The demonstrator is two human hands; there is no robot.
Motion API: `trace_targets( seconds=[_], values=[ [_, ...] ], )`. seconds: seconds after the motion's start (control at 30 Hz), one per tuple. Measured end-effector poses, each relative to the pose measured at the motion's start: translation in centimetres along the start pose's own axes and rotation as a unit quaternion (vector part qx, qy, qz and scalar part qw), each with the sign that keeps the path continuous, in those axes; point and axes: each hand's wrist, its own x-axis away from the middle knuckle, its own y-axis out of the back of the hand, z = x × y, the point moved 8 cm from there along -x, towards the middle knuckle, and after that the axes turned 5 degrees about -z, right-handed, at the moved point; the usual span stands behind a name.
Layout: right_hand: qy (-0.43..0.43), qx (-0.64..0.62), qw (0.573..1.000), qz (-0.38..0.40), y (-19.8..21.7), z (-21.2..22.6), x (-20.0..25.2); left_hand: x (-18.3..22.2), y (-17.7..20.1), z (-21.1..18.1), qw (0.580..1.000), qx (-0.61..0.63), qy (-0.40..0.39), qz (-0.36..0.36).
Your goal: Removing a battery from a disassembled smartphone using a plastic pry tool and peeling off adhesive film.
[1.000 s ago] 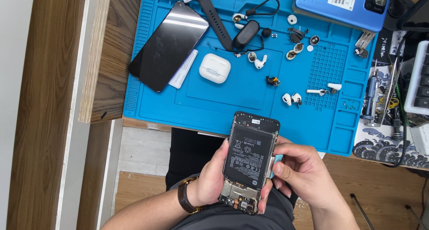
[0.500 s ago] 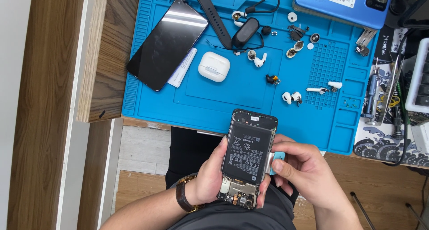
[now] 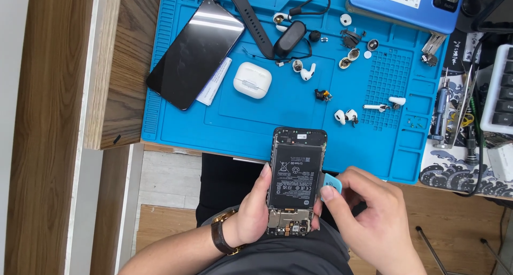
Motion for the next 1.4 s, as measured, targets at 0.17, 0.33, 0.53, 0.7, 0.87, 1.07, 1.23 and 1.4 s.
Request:
trace_targets(
  seconds=[0.17,0.33,0.53,0.7,0.87,1.07,1.23,1.4],
  values=[
    [0.051,0.07,0.995,-0.054,0.1,1.0,0.2,0.0,-0.1,-0.3,1.0,-0.026,-0.005,-0.017],
    [0.077,0.117,0.984,-0.112,0.6,1.8,0.4,0.2,-1.5,-1.7,0.989,-0.144,-0.04,-0.015],
    [-0.014,0.072,0.996,-0.045,0.5,-1.2,-0.4,0.2,-1.3,-0.9,0.99,-0.14,-0.023,-0.007],
    [-0.101,-0.121,0.985,0.074,-0.8,-3.5,-1.2,0.3,-1.2,-0.9,0.995,-0.093,-0.025,-0.004],
    [-0.098,-0.259,0.947,0.16,-1.9,-4.4,-1.6,0.4,-0.9,-0.3,0.999,-0.043,-0.001,0.032],
    [-0.129,-0.255,0.945,0.161,-1.7,-4.6,-0.8,0.6,-1.1,-0.3,0.997,-0.015,0.037,0.06],
    [-0.155,-0.008,0.983,0.095,0.1,-3.9,-0.1,0.5,-2.0,-0.7,0.996,-0.078,0.024,0.024],
    [-0.072,0.106,0.989,0.07,0.6,-2.8,-0.2,0.3,-1.8,-1.1,0.991,-0.132,-0.007,-0.008]
  ],
)
